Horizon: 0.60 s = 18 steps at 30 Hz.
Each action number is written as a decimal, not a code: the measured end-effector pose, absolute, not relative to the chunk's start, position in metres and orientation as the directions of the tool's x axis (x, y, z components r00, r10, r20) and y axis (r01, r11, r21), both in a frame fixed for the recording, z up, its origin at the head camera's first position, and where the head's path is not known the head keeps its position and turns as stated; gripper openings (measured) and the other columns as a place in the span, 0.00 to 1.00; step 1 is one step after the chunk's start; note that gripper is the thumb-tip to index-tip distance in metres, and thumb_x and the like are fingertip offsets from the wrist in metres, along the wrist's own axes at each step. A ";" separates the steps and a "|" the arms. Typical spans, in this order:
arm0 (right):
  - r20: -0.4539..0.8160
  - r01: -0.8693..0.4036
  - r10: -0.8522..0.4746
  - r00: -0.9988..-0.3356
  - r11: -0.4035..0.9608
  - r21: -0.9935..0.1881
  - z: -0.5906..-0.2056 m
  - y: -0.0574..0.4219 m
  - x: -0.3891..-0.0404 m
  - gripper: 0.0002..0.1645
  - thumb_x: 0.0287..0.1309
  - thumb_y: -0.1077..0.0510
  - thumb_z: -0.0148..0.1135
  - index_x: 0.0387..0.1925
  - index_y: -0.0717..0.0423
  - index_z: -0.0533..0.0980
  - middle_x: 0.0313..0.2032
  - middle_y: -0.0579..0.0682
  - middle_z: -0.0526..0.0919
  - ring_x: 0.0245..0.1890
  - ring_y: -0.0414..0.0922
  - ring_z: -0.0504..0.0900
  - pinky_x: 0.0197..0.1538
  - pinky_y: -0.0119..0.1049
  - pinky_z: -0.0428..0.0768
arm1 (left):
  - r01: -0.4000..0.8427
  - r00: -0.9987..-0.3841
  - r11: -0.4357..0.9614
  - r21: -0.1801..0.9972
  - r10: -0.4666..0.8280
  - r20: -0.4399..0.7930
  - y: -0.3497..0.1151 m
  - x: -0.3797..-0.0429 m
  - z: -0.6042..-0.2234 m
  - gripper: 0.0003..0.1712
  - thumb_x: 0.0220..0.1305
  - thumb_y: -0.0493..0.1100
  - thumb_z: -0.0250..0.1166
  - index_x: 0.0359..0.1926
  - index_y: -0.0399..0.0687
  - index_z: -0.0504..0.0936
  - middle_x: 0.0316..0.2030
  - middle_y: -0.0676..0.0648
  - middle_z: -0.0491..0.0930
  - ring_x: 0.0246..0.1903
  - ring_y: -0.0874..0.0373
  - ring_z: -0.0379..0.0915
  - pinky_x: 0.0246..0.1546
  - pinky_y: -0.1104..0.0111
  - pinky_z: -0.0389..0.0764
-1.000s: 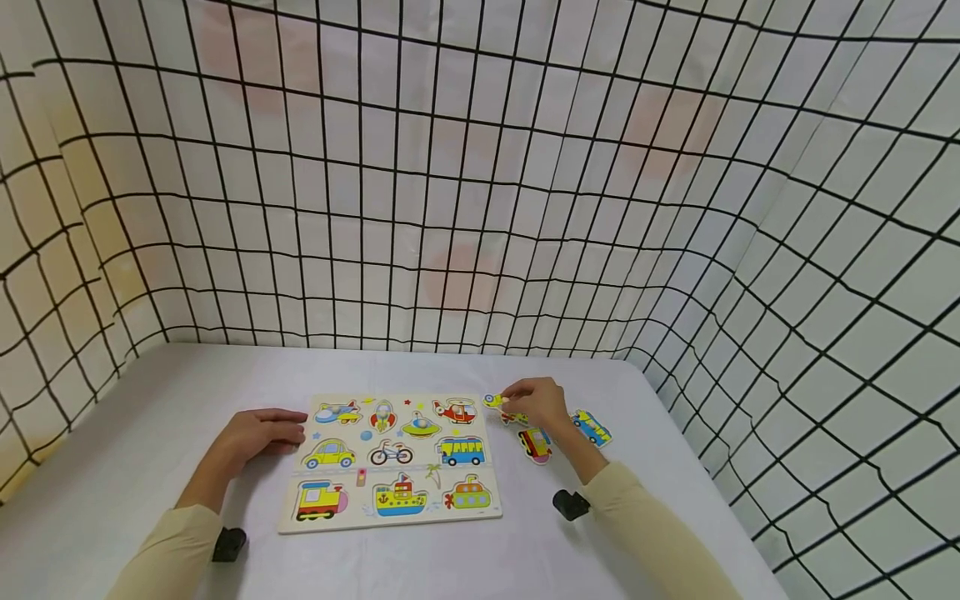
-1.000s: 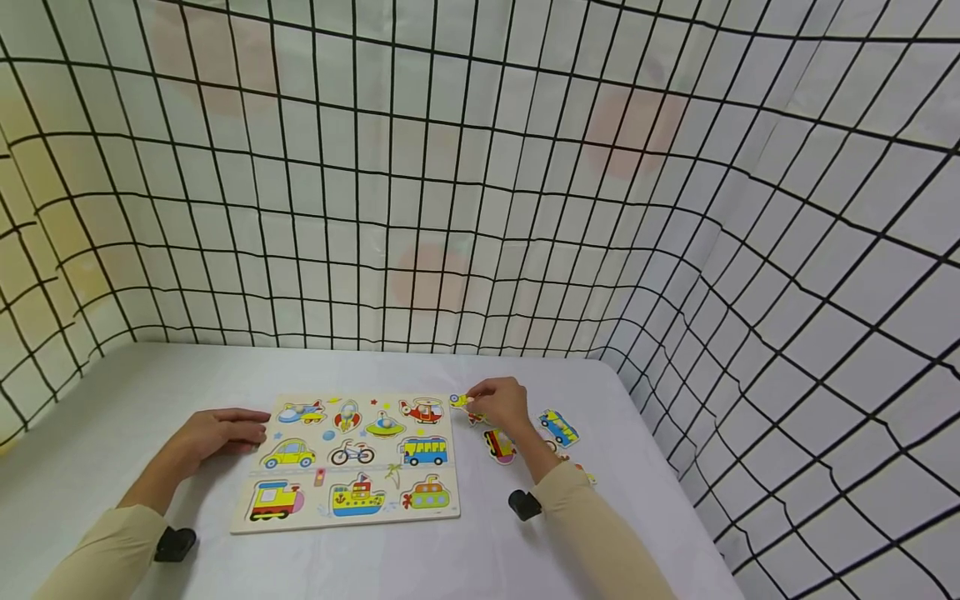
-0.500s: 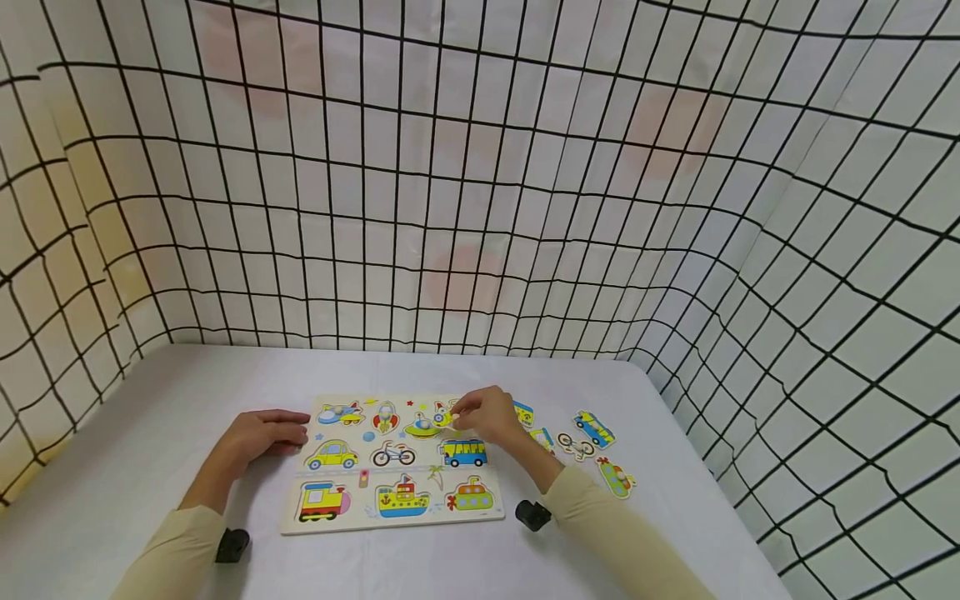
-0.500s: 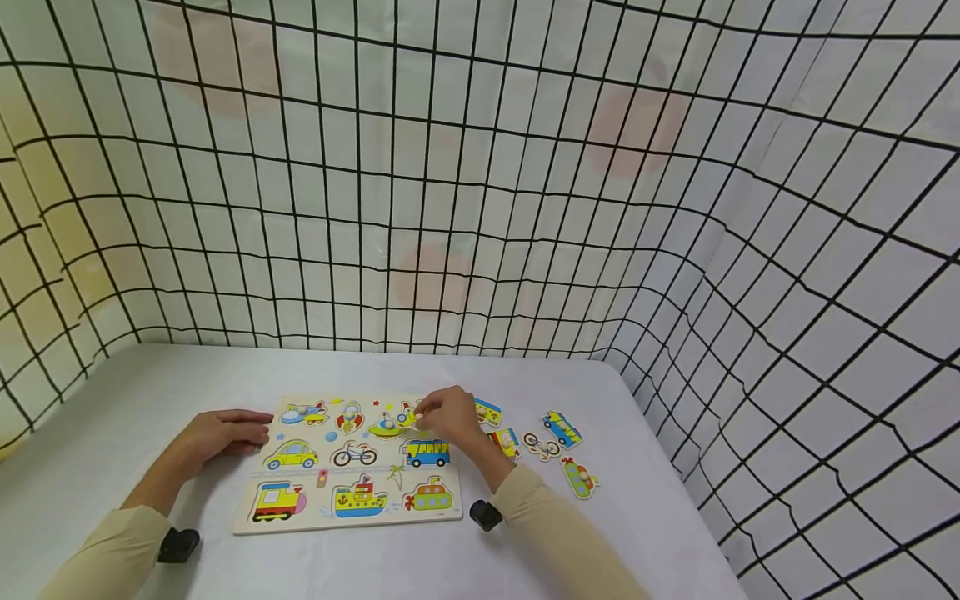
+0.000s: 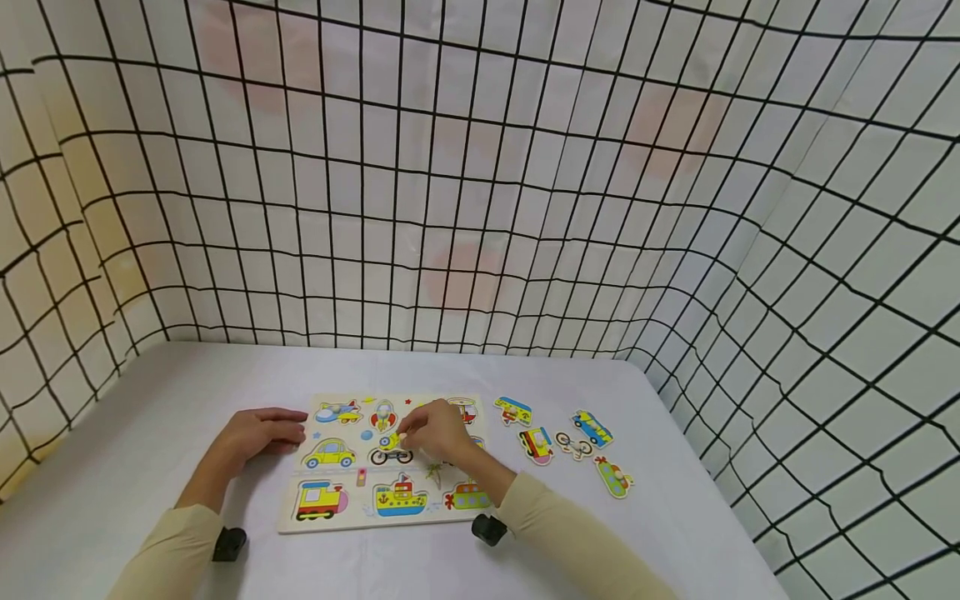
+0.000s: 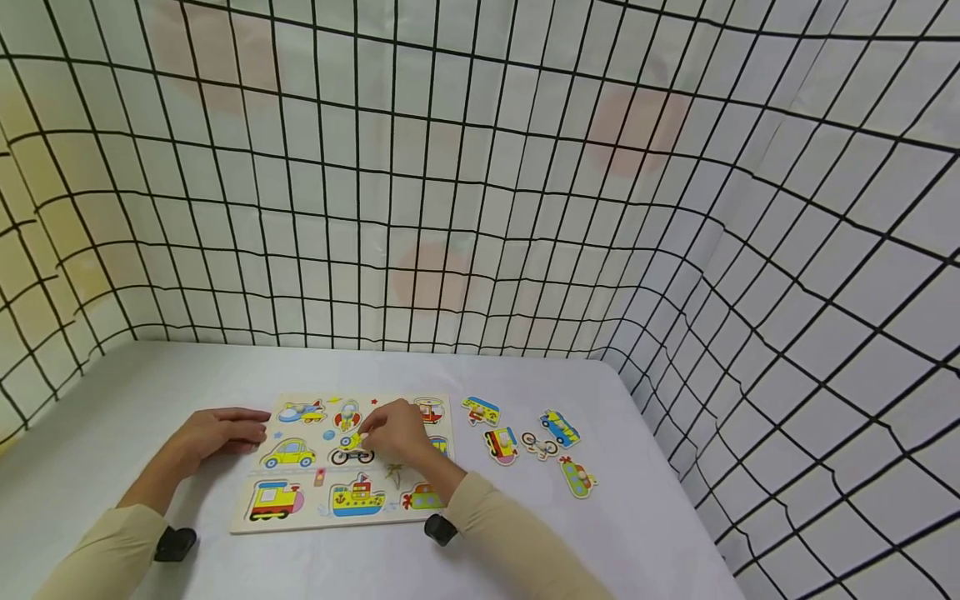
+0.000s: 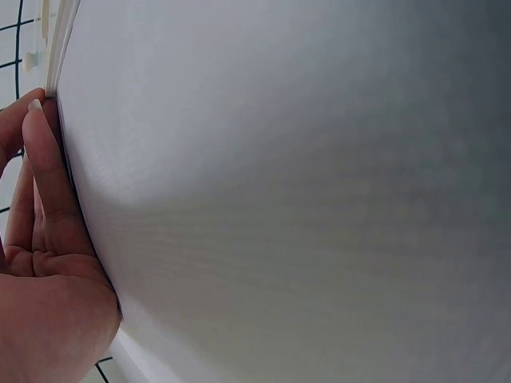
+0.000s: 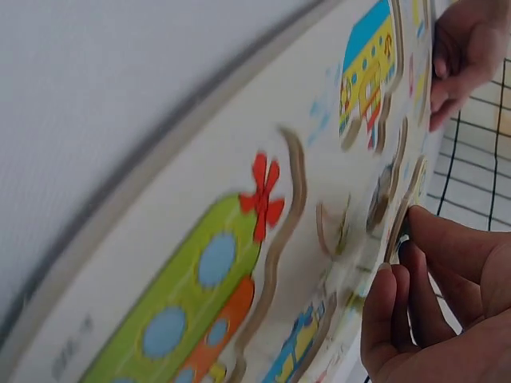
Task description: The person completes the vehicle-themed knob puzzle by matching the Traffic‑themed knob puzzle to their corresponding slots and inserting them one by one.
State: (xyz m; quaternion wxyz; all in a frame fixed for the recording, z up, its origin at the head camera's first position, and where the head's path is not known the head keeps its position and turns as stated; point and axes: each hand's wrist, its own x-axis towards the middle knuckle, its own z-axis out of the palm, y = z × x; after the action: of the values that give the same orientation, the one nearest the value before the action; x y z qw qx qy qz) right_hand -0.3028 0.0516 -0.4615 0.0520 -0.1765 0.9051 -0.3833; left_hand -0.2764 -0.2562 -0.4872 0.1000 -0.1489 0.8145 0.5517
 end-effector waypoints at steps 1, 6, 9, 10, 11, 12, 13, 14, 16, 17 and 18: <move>0.030 -0.271 -0.358 -0.933 0.646 -0.714 -0.462 0.048 -0.301 0.06 0.48 0.62 0.78 0.31 0.50 0.89 0.25 0.41 0.87 0.27 0.34 0.76 0.39 0.31 0.73 | -0.351 -0.936 0.348 0.869 -0.131 -0.326 -0.256 -0.276 -0.487 0.32 0.61 0.45 0.71 0.64 0.35 0.78 0.48 0.36 0.86 0.30 0.56 0.83 0.35 0.72 0.83; 0.012 -0.262 -0.374 -0.927 0.626 -0.735 -0.465 0.037 -0.295 0.06 0.48 0.63 0.78 0.30 0.53 0.89 0.24 0.43 0.87 0.25 0.33 0.76 0.32 0.28 0.73 | -0.351 -0.936 0.335 0.874 -0.130 -0.326 -0.255 -0.274 -0.485 0.32 0.61 0.45 0.72 0.63 0.35 0.78 0.48 0.36 0.86 0.31 0.56 0.84 0.36 0.71 0.84; 0.013 -0.267 -0.385 -0.923 0.615 -0.742 -0.466 0.031 -0.294 0.06 0.48 0.64 0.78 0.31 0.53 0.89 0.26 0.43 0.88 0.26 0.33 0.77 0.31 0.26 0.74 | -0.354 -0.935 0.332 0.874 -0.134 -0.328 -0.255 -0.273 -0.484 0.31 0.61 0.45 0.72 0.63 0.35 0.78 0.48 0.36 0.86 0.31 0.56 0.84 0.37 0.71 0.84; 0.013 -0.268 -0.387 -0.922 0.612 -0.744 -0.467 0.029 -0.293 0.06 0.48 0.64 0.78 0.31 0.53 0.89 0.27 0.43 0.88 0.26 0.33 0.77 0.32 0.26 0.74 | -0.351 -0.936 0.335 0.874 -0.132 -0.326 -0.255 -0.273 -0.485 0.31 0.61 0.45 0.72 0.63 0.35 0.78 0.49 0.36 0.86 0.31 0.56 0.84 0.37 0.71 0.84; 0.011 -0.268 -0.389 -0.921 0.614 -0.742 -0.468 0.027 -0.293 0.06 0.48 0.64 0.78 0.31 0.53 0.89 0.27 0.43 0.88 0.26 0.33 0.77 0.32 0.26 0.74 | -0.351 -0.936 0.336 0.874 -0.133 -0.325 -0.255 -0.273 -0.485 0.31 0.61 0.45 0.72 0.63 0.35 0.78 0.49 0.35 0.86 0.31 0.56 0.84 0.37 0.71 0.84; 0.006 -0.264 -0.387 -0.922 0.617 -0.742 -0.468 0.024 -0.292 0.05 0.49 0.63 0.78 0.31 0.53 0.89 0.28 0.43 0.88 0.27 0.33 0.77 0.34 0.27 0.74 | -0.354 -0.935 0.335 0.873 -0.136 -0.327 -0.255 -0.273 -0.485 0.31 0.61 0.44 0.72 0.63 0.36 0.78 0.49 0.36 0.86 0.31 0.55 0.84 0.37 0.71 0.84; 0.002 -0.262 -0.386 -0.922 0.622 -0.738 -0.469 0.022 -0.291 0.05 0.49 0.62 0.78 0.31 0.52 0.90 0.28 0.41 0.87 0.28 0.33 0.76 0.35 0.27 0.74 | -0.354 -0.935 0.335 0.873 -0.137 -0.326 -0.256 -0.274 -0.485 0.31 0.61 0.44 0.72 0.63 0.36 0.78 0.49 0.36 0.86 0.31 0.55 0.84 0.37 0.71 0.84; -0.002 -0.259 -0.385 -0.923 0.626 -0.735 -0.469 0.020 -0.291 0.05 0.50 0.62 0.78 0.32 0.51 0.90 0.28 0.40 0.87 0.29 0.32 0.76 0.35 0.27 0.74 | -0.353 -0.936 0.336 0.873 -0.136 -0.326 -0.256 -0.274 -0.486 0.31 0.61 0.44 0.72 0.63 0.36 0.79 0.49 0.36 0.86 0.31 0.55 0.84 0.37 0.71 0.84; -0.009 -0.255 -0.386 -0.923 0.628 -0.735 -0.470 0.016 -0.290 0.05 0.51 0.61 0.77 0.32 0.51 0.90 0.27 0.39 0.86 0.29 0.32 0.76 0.36 0.27 0.73 | -0.350 -0.937 0.335 0.875 -0.134 -0.324 -0.256 -0.274 -0.487 0.31 0.61 0.44 0.72 0.63 0.36 0.79 0.49 0.36 0.86 0.31 0.55 0.84 0.37 0.70 0.84; -0.009 -0.257 -0.387 -0.922 0.629 -0.733 -0.470 0.015 -0.289 0.05 0.51 0.61 0.77 0.33 0.51 0.90 0.26 0.38 0.86 0.30 0.32 0.75 0.37 0.27 0.73 | -0.353 -0.935 0.332 0.875 -0.136 -0.326 -0.256 -0.275 -0.487 0.31 0.60 0.44 0.72 0.63 0.36 0.79 0.49 0.36 0.86 0.31 0.55 0.84 0.37 0.71 0.84; -0.011 -0.254 -0.385 -0.923 0.632 -0.732 -0.471 0.013 -0.289 0.05 0.52 0.60 0.77 0.33 0.50 0.90 0.26 0.37 0.85 0.30 0.32 0.75 0.37 0.27 0.73 | -0.353 -0.936 0.331 0.875 -0.135 -0.326 -0.257 -0.275 -0.488 0.31 0.60 0.44 0.72 0.63 0.36 0.79 0.49 0.36 0.86 0.31 0.55 0.84 0.37 0.70 0.84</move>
State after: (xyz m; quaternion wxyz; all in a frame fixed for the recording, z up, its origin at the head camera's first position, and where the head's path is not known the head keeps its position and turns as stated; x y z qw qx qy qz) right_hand -0.2892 0.0127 -0.4709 0.0835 -0.1777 0.8994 -0.3906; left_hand -0.2749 -0.2567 -0.4878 0.0977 -0.1505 0.8100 0.5584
